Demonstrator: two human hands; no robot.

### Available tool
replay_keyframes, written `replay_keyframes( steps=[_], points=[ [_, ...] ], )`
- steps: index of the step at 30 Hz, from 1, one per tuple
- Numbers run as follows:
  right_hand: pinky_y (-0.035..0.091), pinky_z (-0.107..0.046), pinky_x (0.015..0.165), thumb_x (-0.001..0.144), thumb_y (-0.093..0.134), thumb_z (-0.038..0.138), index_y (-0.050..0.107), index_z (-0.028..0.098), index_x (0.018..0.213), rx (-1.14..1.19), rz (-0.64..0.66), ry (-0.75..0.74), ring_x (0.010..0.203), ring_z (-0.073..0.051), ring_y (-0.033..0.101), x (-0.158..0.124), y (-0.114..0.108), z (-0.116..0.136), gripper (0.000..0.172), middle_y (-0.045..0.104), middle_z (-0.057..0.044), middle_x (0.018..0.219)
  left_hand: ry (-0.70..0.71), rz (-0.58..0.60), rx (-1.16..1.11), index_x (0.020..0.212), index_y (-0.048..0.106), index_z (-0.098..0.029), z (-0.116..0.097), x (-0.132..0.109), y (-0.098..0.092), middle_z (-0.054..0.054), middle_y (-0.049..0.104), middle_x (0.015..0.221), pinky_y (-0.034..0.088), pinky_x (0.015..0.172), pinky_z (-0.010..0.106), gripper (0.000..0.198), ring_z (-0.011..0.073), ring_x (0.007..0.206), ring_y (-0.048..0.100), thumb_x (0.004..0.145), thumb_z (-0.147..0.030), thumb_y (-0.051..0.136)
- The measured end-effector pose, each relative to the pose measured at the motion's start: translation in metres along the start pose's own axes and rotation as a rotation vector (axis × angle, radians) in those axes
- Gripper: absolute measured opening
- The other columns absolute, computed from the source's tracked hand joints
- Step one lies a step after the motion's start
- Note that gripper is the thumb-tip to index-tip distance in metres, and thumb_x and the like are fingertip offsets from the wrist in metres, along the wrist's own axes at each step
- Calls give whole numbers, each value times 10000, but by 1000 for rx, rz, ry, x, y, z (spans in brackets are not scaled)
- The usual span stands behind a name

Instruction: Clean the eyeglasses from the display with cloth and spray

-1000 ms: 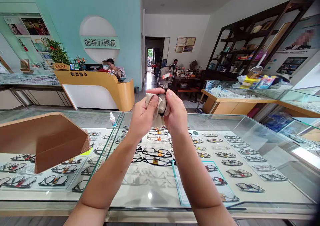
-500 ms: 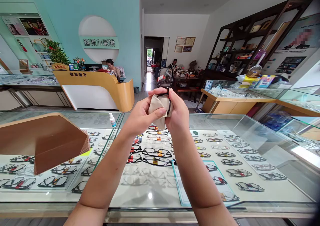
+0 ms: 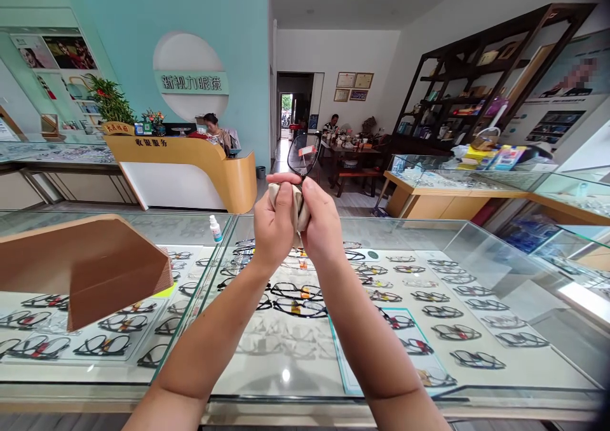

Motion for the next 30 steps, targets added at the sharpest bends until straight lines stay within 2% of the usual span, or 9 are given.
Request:
replay_keyframes(
  steps=[4, 8, 10, 13, 17, 22, 25, 28, 30],
  points=[
    [642, -409, 1064, 1072, 614, 622, 811, 253, 1071, 13, -136, -48, 1203, -255, 770, 5, -23, 6, 418, 844, -82, 1206, -69, 108, -6, 992, 775, -208, 6, 9, 0, 27, 712, 812, 539, 690, 276, 528, 170, 775, 658, 1028, -727, 688],
    [644, -417, 1029, 1057, 649, 595, 786, 259, 979, -12, -234, -145, 1086, -250, 777, 6, -52, 33, 371, 833, -75, 1108, -48, 29, 13, 1128, 813, -221, -1, 24, -26, 70, 820, 1050, 606, 888, 313, 400, 211, 981, 751, 1045, -599, 709],
    [645, -409, 956, 1052, 660, 583, 781, 250, 932, -29, -184, -133, 954, -238, 767, 7, -55, 42, 374, 806, -66, 974, -38, -13, -2, 1204, 815, -236, -6, 30, -39, 68, 818, 1061, 599, 878, 312, 331, 213, 982, 753, 1009, -493, 740],
    [625, -392, 820, 1058, 646, 553, 779, 229, 845, -58, -54, -40, 789, -215, 722, 5, -47, 44, 410, 774, -60, 866, -14, -49, -2, 1215, 810, -259, -14, 35, -53, 28, 721, 852, 508, 658, 293, 307, 184, 742, 651, 976, -413, 694],
    [587, -372, 768, 1055, 625, 524, 794, 218, 778, -121, 18, 42, 743, -210, 691, 1, -40, 41, 446, 753, -56, 774, 98, -29, 67, 917, 744, -260, -32, 32, -55, 12, 500, 704, 323, 521, 317, 300, 164, 584, 432, 1021, -506, 606],
    [576, -360, 788, 1054, 621, 442, 827, 207, 783, -131, 132, 76, 736, -201, 691, -1, -30, 37, 414, 777, -52, 781, 243, -99, 129, 634, 483, -236, -53, 25, -55, 47, 511, 715, 401, 600, 331, 624, 179, 677, 486, 1085, -665, 530],
    [572, -347, 794, 1064, 613, 421, 828, 207, 777, -131, 152, 87, 740, -190, 688, -2, -28, 34, 418, 781, -48, 795, 232, -40, 137, 722, 585, -246, -54, 27, -48, 42, 565, 725, 416, 614, 334, 489, 185, 684, 509, 1081, -577, 599],
    [573, -344, 807, 1069, 594, 408, 823, 212, 766, -179, 156, 95, 747, -187, 680, -3, -28, 33, 428, 780, -45, 798, 255, -28, 173, 930, 692, -267, -58, 26, -50, -9, 502, 688, 356, 585, 330, 261, 162, 609, 436, 1062, -490, 666],
    [570, -344, 800, 1072, 582, 397, 818, 216, 756, -212, 166, 93, 745, -188, 678, -3, -28, 35, 434, 778, -41, 787, 318, -25, 248, 1018, 722, -271, -66, 23, -53, -28, 460, 669, 330, 584, 333, 239, 154, 585, 390, 1061, -501, 677]
  ],
)
Point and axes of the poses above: each hand's wrist, its own x-axis towards the middle knuckle, its own y-axis out of the palm, z = x × y, the point moved 10 cm from there along x, towards the middle knuckle
